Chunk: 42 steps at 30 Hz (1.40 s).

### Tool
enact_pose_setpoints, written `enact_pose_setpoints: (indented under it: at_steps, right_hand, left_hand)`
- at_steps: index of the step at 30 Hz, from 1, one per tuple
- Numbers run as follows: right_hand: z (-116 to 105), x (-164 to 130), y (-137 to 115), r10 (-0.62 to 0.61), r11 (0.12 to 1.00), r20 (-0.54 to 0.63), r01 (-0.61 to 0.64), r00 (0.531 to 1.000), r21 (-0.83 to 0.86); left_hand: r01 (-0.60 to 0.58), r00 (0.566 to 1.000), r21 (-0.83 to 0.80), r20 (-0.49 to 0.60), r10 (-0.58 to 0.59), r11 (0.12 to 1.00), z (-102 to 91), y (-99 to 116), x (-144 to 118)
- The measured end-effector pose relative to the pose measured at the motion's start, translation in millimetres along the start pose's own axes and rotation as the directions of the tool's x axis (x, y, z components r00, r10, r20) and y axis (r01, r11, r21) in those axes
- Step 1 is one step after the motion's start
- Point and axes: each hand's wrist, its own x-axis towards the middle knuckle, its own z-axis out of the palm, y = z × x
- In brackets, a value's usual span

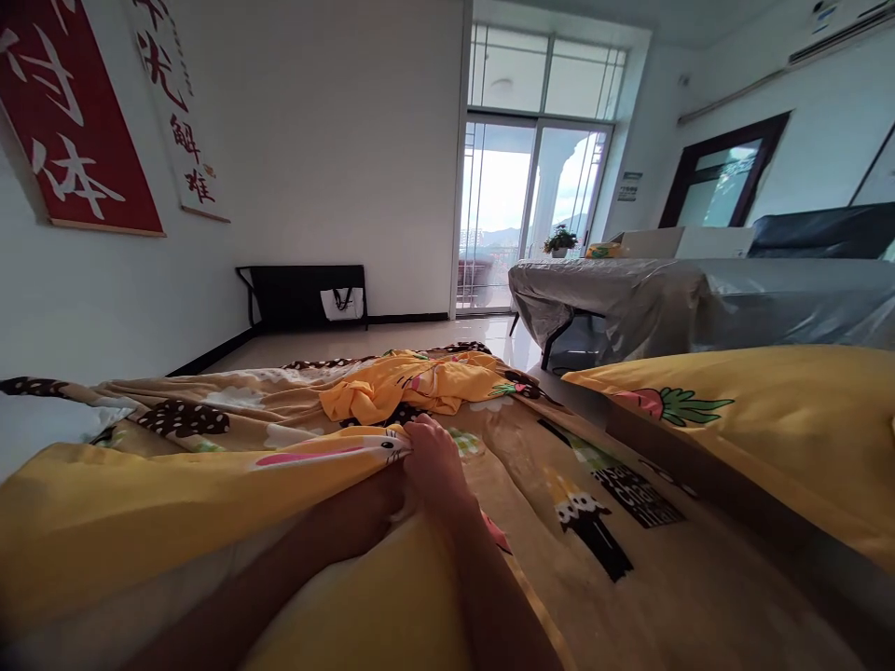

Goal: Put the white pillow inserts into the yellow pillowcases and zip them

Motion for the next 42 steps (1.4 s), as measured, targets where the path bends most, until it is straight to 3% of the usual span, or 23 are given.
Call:
enact_pose_setpoints:
  at_steps: [7,14,22,26,31,35,42]
  right_hand:
    - [7.3,4.9,4.0,0.043,0.995,-0.049,-0.038,0.998,0.097]
    - [16.3,7.2,7.6,0.041,0.990,-0.078,-0.030,0.996,0.140]
    - [8.4,4.5,2.7,0.068,0.995,-0.062,-0.063,0.996,0.079]
    - [2.9,6.2,2.5,0.048,0.993,-0.055,-0.041,0.997,0.109]
    - [1.3,6.4,5.6,0.020,0.992,-0.051,-0.014,0.998,0.123]
    - [-3.1,2.5,2.4,0.080,0.996,-0.054,-0.078,0.995,0.046]
    - [-7.8,-1.1,-3.7,0.185,0.976,0.013,-0.182,0.983,-0.122]
  left_hand:
    - [-0.054,0.997,0.043,-0.044,0.056,0.998,-4.0,3.5,1.6]
    - [-0.042,0.999,0.128,-0.017,0.045,0.991,1.9,-2.3,1.7]
    - [-0.077,0.995,0.088,-0.060,0.082,0.993,2.6,-4.0,0.9]
    - [-0.136,0.979,0.020,-0.148,0.138,0.990,5.2,-6.2,-3.4]
    - [-0.146,0.961,-0.221,-0.262,0.086,0.964,0.9,-4.4,-6.8]
    - [-0.141,0.970,-0.213,-0.225,0.092,0.967,-4.5,0.5,-4.6]
    - [0.000,0.989,-0.129,-0.144,-0.019,0.992,-9.2,10.0,1.7]
